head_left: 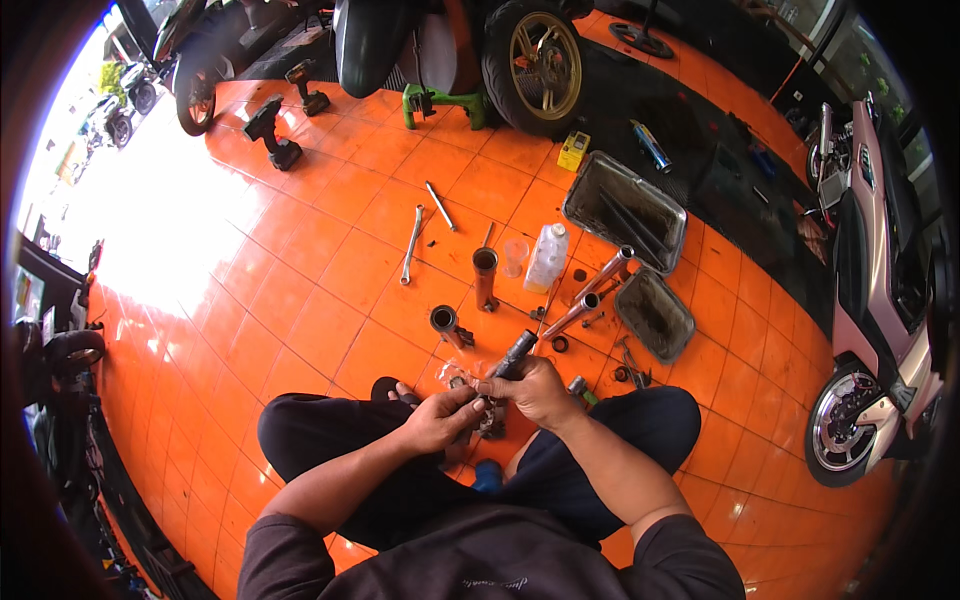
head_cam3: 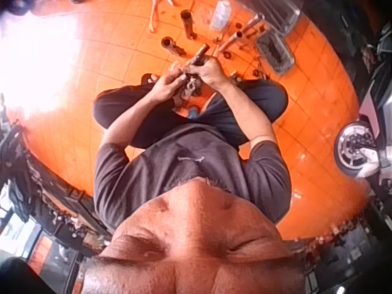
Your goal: The person disassembles a motorcycle shock absorber component by hand, removing a spring and small internal metal parts before wiping them with a cloth.
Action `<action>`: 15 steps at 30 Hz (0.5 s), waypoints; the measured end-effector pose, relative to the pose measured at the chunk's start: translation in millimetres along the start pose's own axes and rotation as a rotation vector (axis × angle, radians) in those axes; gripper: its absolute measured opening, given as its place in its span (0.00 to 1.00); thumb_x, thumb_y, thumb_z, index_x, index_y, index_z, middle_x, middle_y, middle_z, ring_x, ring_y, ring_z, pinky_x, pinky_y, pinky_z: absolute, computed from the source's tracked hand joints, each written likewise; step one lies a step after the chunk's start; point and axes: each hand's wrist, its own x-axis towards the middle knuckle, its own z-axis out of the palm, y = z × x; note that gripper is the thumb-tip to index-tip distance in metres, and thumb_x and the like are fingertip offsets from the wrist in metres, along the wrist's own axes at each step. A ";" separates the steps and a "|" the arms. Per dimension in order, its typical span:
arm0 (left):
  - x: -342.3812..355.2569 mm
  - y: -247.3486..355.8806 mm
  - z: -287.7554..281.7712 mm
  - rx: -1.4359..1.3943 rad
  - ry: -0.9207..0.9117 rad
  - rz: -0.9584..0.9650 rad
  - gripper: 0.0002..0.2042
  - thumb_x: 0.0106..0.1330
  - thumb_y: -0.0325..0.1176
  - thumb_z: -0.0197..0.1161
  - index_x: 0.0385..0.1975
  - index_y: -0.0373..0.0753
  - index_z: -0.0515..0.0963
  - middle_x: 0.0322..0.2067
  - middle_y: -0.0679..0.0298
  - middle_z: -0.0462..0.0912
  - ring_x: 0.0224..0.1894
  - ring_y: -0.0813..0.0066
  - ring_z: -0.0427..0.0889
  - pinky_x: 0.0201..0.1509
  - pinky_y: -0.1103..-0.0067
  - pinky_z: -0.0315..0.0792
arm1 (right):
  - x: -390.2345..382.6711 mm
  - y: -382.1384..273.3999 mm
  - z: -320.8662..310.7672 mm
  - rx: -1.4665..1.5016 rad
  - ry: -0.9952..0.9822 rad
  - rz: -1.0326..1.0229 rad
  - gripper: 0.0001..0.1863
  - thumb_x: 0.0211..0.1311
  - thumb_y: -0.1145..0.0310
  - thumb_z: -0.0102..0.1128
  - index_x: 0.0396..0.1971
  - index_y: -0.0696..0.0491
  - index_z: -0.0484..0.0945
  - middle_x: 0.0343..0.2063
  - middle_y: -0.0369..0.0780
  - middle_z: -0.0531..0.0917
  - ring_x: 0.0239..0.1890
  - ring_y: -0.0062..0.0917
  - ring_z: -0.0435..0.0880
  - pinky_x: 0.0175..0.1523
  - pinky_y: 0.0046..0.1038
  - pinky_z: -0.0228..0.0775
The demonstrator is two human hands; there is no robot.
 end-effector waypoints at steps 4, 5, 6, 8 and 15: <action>-1.5 -7.2 -8.9 0.100 0.024 -0.017 0.14 0.74 0.41 0.52 0.44 0.35 0.76 0.25 0.72 0.74 0.28 0.84 0.70 0.34 0.81 0.68 | -2.0 -3.1 -6.4 -0.087 -0.041 -0.038 0.17 0.58 0.78 0.65 0.48 0.59 0.74 0.40 0.39 0.80 0.38 0.18 0.80 0.42 0.19 0.74; -1.7 4.4 -9.2 0.168 0.013 -0.032 0.14 0.73 0.42 0.52 0.43 0.35 0.76 0.24 0.71 0.74 0.28 0.83 0.71 0.33 0.80 0.68 | -3.5 -9.4 -9.3 -0.020 -0.028 -0.090 0.22 0.58 0.79 0.64 0.53 0.59 0.70 0.44 0.40 0.78 0.40 0.19 0.80 0.43 0.20 0.75; -2.0 18.7 -11.2 0.236 0.004 -0.048 0.15 0.73 0.42 0.53 0.43 0.36 0.77 0.24 0.70 0.75 0.28 0.82 0.72 0.33 0.79 0.68 | -5.7 -18.6 -12.9 0.048 -0.014 -0.142 0.27 0.58 0.81 0.63 0.57 0.59 0.66 0.48 0.42 0.76 0.41 0.21 0.80 0.44 0.21 0.75; -4.2 28.0 -14.9 0.322 -0.012 -0.044 0.14 0.73 0.42 0.53 0.40 0.36 0.76 0.23 0.69 0.75 0.26 0.82 0.72 0.32 0.79 0.68 | -18.5 -58.2 -13.4 -0.181 -0.059 -0.215 0.33 0.58 0.85 0.56 0.65 0.55 0.59 0.53 0.44 0.71 0.46 0.22 0.78 0.48 0.21 0.74; -13.9 55.3 -19.8 0.471 -0.080 -0.022 0.15 0.68 0.44 0.60 0.36 0.36 0.77 0.20 0.63 0.78 0.26 0.74 0.77 0.32 0.76 0.70 | -34.8 -86.5 -23.0 -0.782 -0.122 -0.256 0.10 0.63 0.78 0.58 0.44 0.61 0.79 0.31 0.40 0.82 0.37 0.19 0.83 0.41 0.20 0.76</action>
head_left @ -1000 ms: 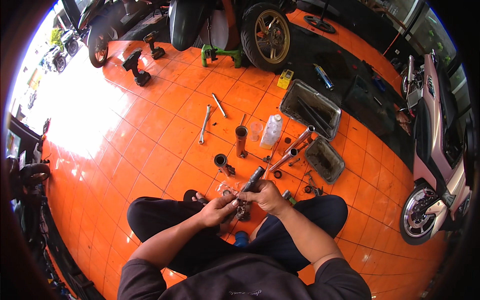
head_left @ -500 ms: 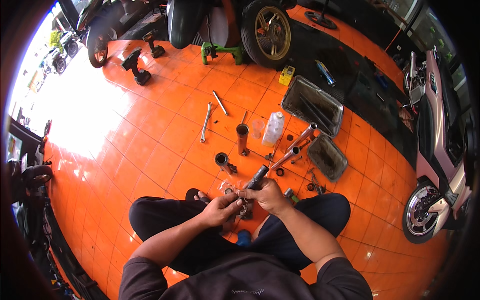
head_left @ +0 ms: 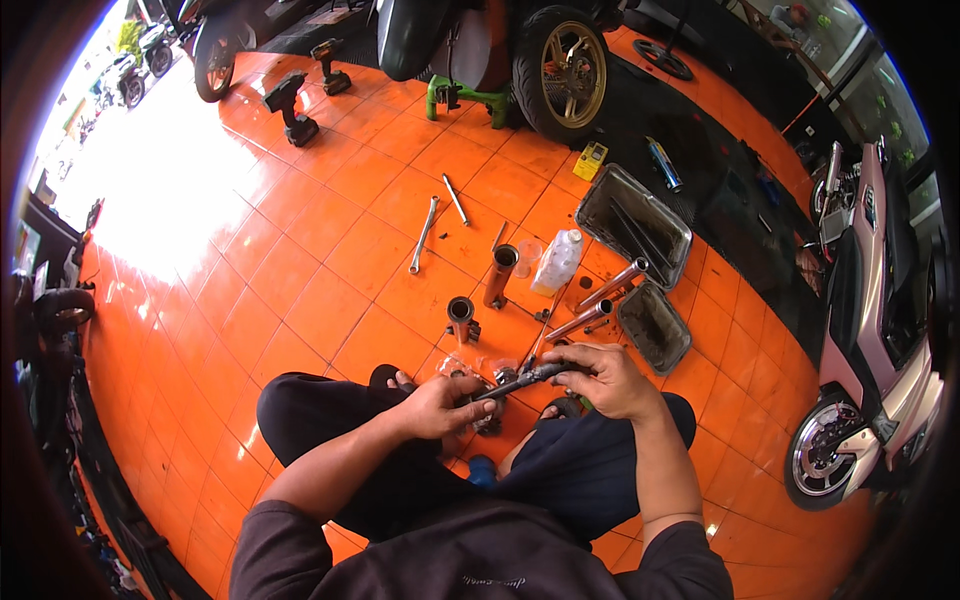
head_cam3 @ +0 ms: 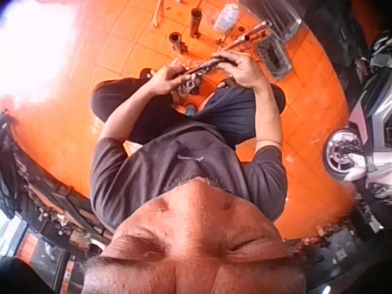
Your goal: The person disassembles a motorcycle shock absorber component by hand, removing a spring and small internal metal parts before wiping them with a cloth.
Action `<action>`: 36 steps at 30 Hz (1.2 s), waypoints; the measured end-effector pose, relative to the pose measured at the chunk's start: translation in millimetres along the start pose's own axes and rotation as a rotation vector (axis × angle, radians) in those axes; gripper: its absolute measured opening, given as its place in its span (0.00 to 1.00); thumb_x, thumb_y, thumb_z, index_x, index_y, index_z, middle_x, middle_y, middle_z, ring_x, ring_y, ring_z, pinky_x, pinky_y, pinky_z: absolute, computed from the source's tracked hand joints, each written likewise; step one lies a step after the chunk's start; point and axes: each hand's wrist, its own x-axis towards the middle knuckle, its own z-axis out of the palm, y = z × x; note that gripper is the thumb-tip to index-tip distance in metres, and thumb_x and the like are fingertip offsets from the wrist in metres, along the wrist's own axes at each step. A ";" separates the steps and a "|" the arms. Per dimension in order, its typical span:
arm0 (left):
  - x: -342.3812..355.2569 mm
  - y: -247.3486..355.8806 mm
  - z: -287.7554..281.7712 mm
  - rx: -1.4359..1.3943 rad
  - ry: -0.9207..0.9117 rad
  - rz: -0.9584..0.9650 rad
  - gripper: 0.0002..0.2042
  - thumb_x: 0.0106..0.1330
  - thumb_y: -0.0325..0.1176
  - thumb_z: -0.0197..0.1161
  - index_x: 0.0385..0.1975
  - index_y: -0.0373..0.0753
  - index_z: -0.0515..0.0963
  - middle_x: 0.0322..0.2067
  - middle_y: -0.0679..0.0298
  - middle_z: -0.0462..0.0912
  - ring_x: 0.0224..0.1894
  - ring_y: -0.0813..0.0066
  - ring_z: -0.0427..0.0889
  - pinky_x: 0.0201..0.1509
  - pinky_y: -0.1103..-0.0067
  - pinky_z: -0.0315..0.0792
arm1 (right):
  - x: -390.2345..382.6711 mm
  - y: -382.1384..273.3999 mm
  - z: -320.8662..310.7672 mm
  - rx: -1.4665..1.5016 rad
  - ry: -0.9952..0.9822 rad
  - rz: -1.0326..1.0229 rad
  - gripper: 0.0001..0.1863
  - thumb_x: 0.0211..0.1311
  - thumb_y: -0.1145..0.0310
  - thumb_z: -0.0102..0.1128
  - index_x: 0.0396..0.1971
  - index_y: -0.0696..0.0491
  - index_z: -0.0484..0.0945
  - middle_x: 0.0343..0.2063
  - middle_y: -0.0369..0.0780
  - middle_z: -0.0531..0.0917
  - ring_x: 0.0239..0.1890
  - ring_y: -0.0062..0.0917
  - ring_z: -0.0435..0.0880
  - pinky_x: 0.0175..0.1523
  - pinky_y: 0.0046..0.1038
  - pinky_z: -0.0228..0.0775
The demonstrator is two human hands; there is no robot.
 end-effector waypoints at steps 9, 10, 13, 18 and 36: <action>-13.0 -5.3 0.0 0.074 0.001 0.200 0.16 0.65 0.44 0.63 0.36 0.36 0.79 0.26 0.59 0.83 0.32 0.64 0.83 0.39 0.71 0.74 | -2.3 -11.8 -0.8 -0.346 -0.141 0.477 0.18 0.61 0.60 0.66 0.43 0.57 0.78 0.19 0.36 0.80 0.24 0.20 0.82 0.34 0.23 0.74; -14.8 -6.4 -0.8 0.082 0.006 0.201 0.15 0.65 0.44 0.63 0.36 0.36 0.79 0.26 0.59 0.83 0.32 0.64 0.83 0.39 0.72 0.74 | -2.0 -15.4 2.6 -0.404 -0.137 0.487 0.19 0.59 0.59 0.68 0.44 0.56 0.78 0.19 0.35 0.80 0.24 0.21 0.82 0.34 0.23 0.75; -16.1 -4.7 -4.9 -0.042 -0.012 0.158 0.16 0.65 0.44 0.64 0.37 0.36 0.80 0.26 0.59 0.83 0.32 0.64 0.83 0.39 0.72 0.74 | -11.3 -38.8 9.4 -0.205 -0.049 0.009 0.21 0.54 0.62 0.72 0.44 0.54 0.78 0.22 0.35 0.81 0.24 0.22 0.82 0.34 0.23 0.74; -20.6 -5.2 -11.4 0.036 -0.043 0.145 0.18 0.63 0.47 0.65 0.39 0.36 0.80 0.28 0.56 0.82 0.35 0.64 0.82 0.41 0.72 0.73 | -14.8 -42.3 19.1 -0.219 -0.083 0.125 0.13 0.59 0.66 0.66 0.41 0.56 0.79 0.21 0.37 0.82 0.23 0.21 0.82 0.31 0.23 0.73; -12.1 -18.6 3.6 -0.080 -0.148 0.011 0.19 0.66 0.47 0.63 0.41 0.35 0.78 0.25 0.58 0.82 0.28 0.73 0.82 0.32 0.77 0.73 | -30.1 -11.5 30.1 -0.269 0.042 -0.027 0.21 0.64 0.50 0.59 0.40 0.55 0.80 0.22 0.40 0.83 0.26 0.27 0.83 0.31 0.25 0.70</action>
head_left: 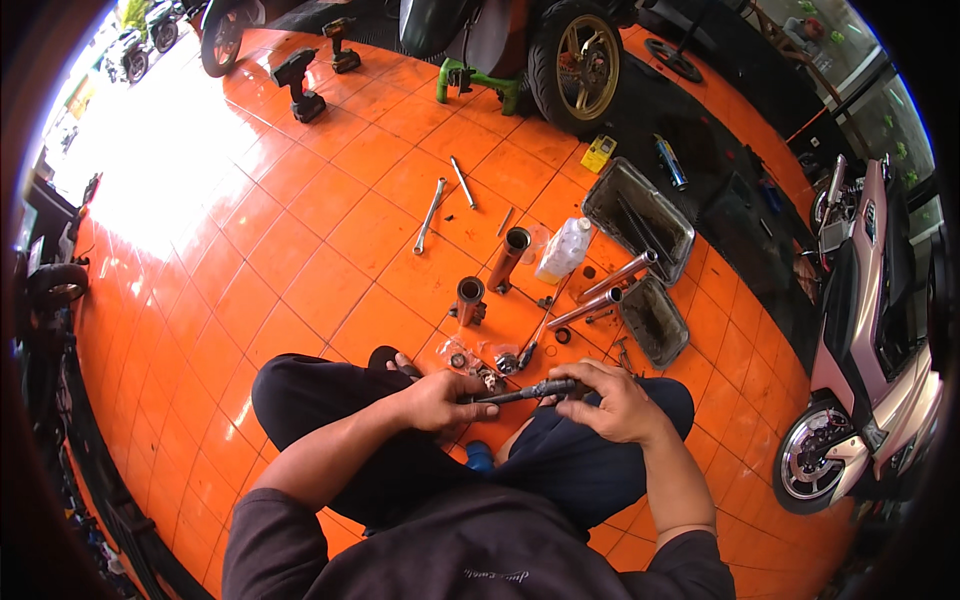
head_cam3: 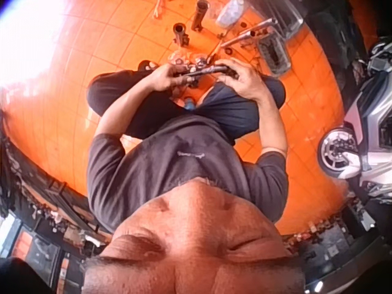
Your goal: The person disassembles a motorcycle shock absorber component by hand, removing a spring and small internal metal parts before wiping them with a cloth.
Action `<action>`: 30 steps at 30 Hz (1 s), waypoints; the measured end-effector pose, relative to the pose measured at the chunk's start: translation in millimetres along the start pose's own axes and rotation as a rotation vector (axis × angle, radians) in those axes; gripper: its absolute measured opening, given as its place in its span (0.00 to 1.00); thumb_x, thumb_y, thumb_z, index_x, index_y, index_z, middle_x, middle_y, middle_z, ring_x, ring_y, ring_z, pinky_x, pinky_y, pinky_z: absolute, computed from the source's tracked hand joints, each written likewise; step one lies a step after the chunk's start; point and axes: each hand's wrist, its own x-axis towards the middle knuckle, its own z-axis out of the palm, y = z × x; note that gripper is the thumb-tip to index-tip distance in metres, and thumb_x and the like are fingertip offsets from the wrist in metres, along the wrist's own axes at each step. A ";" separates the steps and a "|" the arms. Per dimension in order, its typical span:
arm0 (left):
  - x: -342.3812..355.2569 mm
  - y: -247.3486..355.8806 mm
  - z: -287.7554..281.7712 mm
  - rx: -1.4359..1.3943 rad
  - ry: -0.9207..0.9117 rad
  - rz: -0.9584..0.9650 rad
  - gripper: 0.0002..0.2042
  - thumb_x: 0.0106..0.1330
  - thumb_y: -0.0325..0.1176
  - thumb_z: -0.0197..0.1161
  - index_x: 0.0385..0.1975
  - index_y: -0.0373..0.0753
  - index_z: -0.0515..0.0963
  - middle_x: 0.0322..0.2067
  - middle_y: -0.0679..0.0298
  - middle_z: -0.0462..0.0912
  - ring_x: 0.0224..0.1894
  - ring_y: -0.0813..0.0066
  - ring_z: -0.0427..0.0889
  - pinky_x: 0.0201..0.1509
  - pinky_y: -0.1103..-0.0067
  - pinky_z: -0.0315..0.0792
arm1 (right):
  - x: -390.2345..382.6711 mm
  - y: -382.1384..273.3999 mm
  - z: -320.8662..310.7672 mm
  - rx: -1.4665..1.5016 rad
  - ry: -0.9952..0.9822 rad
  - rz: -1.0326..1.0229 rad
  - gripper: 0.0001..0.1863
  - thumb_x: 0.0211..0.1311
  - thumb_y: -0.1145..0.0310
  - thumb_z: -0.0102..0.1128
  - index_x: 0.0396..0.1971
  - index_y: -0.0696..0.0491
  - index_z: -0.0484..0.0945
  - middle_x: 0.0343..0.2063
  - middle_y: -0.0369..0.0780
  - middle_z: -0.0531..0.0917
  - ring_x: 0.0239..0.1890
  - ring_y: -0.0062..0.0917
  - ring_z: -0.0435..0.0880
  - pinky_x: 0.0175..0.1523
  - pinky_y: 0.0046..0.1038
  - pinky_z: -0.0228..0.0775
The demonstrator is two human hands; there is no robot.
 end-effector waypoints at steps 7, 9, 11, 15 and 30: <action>4.4 -17.0 8.0 -0.127 -0.001 0.017 0.18 0.68 0.45 0.61 0.41 0.34 0.77 0.17 0.65 0.77 0.17 0.79 0.76 0.22 0.80 0.70 | 0.1 14.2 10.6 0.217 0.072 0.246 0.13 0.63 0.60 0.63 0.34 0.56 0.81 0.15 0.35 0.77 0.19 0.19 0.75 0.27 0.23 0.67; 1.9 -11.0 6.8 -0.266 -0.019 -0.095 0.18 0.68 0.45 0.61 0.41 0.34 0.77 0.18 0.66 0.77 0.19 0.80 0.77 0.24 0.80 0.71 | 1.2 8.9 20.2 0.259 0.162 0.150 0.13 0.63 0.60 0.62 0.33 0.56 0.81 0.16 0.35 0.77 0.19 0.18 0.75 0.27 0.23 0.66; 0.3 -5.0 3.5 -0.216 -0.027 -0.074 0.18 0.67 0.47 0.62 0.41 0.35 0.78 0.20 0.65 0.78 0.25 0.79 0.79 0.30 0.79 0.72 | 0.0 11.0 20.8 0.232 0.127 0.162 0.12 0.62 0.62 0.64 0.35 0.57 0.81 0.22 0.36 0.79 0.23 0.18 0.76 0.29 0.23 0.68; 0.4 -10.7 7.6 -0.004 0.022 0.038 0.18 0.66 0.48 0.62 0.41 0.36 0.79 0.21 0.61 0.80 0.28 0.73 0.81 0.34 0.75 0.73 | 4.4 20.6 12.0 0.145 -0.080 0.440 0.16 0.59 0.72 0.66 0.47 0.57 0.77 0.32 0.35 0.82 0.31 0.18 0.79 0.39 0.21 0.72; -0.5 -1.0 -1.4 0.227 0.098 0.101 0.15 0.56 0.42 0.69 0.36 0.39 0.79 0.22 0.55 0.81 0.28 0.57 0.83 0.34 0.67 0.74 | -10.9 13.8 15.9 0.275 0.044 0.216 0.18 0.59 0.59 0.67 0.40 0.58 0.80 0.30 0.38 0.81 0.30 0.17 0.80 0.36 0.21 0.71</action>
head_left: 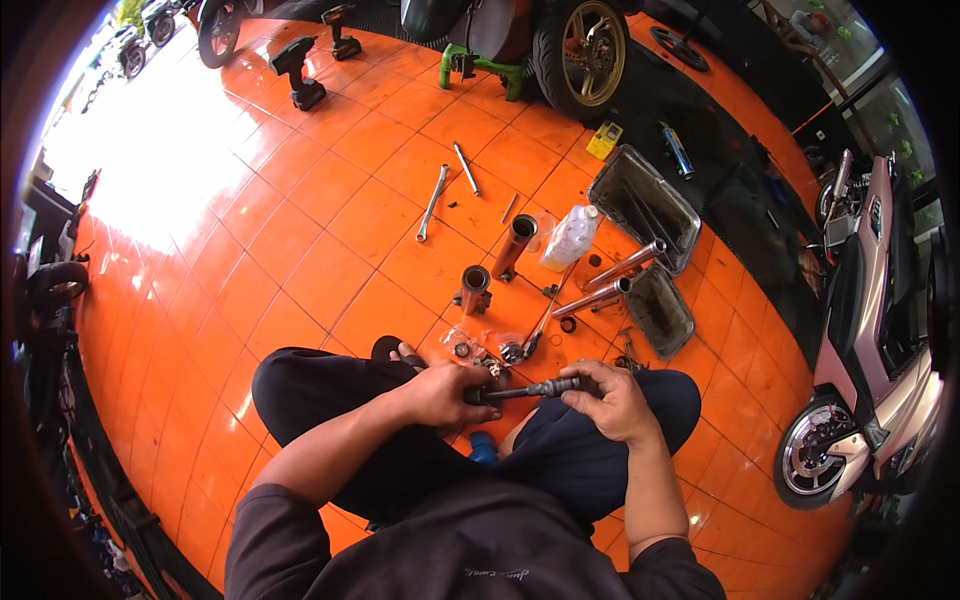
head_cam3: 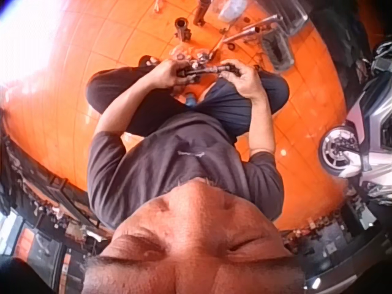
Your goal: The person disassembles a motorcycle shock absorber component by hand, removing a spring and small internal metal parts before wiping them with a cloth.
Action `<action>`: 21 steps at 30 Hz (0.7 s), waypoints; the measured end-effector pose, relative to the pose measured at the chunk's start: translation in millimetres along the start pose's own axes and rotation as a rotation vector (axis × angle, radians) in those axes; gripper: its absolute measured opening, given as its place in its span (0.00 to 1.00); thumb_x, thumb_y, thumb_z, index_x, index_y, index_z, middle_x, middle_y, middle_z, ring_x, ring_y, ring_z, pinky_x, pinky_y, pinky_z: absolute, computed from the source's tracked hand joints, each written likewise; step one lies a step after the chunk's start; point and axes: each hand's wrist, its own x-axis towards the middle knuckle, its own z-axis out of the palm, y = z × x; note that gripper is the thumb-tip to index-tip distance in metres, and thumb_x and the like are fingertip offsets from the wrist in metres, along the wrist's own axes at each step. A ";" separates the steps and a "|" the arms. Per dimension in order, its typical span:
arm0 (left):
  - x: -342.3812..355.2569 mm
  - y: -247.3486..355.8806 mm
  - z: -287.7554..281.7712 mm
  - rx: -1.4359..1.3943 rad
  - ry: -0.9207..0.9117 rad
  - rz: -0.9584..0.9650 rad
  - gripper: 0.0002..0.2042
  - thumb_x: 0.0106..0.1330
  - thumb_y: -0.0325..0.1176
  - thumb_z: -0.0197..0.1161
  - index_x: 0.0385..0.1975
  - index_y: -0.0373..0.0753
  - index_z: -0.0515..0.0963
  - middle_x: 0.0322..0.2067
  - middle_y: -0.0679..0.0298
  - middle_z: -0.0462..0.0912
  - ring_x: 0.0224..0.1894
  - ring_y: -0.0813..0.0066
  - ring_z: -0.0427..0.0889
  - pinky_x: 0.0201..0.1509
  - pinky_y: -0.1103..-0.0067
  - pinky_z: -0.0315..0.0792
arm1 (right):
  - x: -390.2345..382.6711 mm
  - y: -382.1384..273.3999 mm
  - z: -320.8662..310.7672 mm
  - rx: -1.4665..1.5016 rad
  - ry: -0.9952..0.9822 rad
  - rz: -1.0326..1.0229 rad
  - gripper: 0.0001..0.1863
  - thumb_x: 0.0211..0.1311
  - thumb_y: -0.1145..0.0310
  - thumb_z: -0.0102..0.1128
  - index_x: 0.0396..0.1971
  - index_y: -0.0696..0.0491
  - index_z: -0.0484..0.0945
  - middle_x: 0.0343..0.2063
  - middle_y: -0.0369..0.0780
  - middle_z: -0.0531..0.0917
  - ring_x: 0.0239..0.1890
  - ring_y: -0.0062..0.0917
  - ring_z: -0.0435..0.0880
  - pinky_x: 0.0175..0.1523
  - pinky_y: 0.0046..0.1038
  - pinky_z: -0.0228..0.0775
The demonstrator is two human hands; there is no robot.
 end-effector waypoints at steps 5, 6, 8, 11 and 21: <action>0.6 1.9 1.2 0.094 0.027 0.038 0.16 0.55 0.43 0.70 0.36 0.39 0.79 0.21 0.56 0.81 0.27 0.57 0.82 0.32 0.67 0.73 | 9.5 31.5 -2.9 -0.210 -0.075 0.351 0.23 0.57 0.55 0.68 0.47 0.55 0.77 0.35 0.40 0.81 0.33 0.22 0.81 0.40 0.24 0.73; 1.6 -2.6 2.8 0.112 0.043 0.065 0.17 0.55 0.44 0.70 0.36 0.38 0.79 0.20 0.56 0.80 0.26 0.57 0.82 0.31 0.68 0.73 | 3.1 24.4 1.1 -0.257 -0.016 0.152 0.25 0.56 0.54 0.68 0.48 0.55 0.77 0.36 0.40 0.81 0.34 0.24 0.81 0.41 0.26 0.73; 0.1 -5.4 4.3 0.162 0.063 0.094 0.18 0.54 0.44 0.71 0.38 0.38 0.79 0.18 0.55 0.80 0.24 0.57 0.82 0.30 0.68 0.73 | -1.9 -0.1 9.3 -0.474 0.012 -0.224 0.30 0.52 0.55 0.70 0.53 0.53 0.73 0.41 0.43 0.80 0.39 0.33 0.81 0.44 0.33 0.74; 2.7 3.5 -2.4 0.273 0.092 0.136 0.20 0.54 0.46 0.71 0.40 0.38 0.78 0.19 0.55 0.80 0.23 0.58 0.82 0.29 0.69 0.73 | -3.8 12.9 29.8 -0.732 -0.051 -0.208 0.19 0.49 0.60 0.69 0.38 0.55 0.79 0.31 0.44 0.82 0.34 0.42 0.82 0.42 0.35 0.73; 3.0 53.6 -8.4 -0.999 1.043 0.172 0.25 0.73 0.45 0.49 0.63 0.38 0.59 0.57 0.57 0.66 0.54 0.70 0.72 0.55 0.73 0.69 | -5.9 7.9 84.0 -0.315 0.290 -0.384 0.12 0.56 0.64 0.65 0.34 0.57 0.77 0.21 0.43 0.82 0.21 0.37 0.83 0.29 0.33 0.73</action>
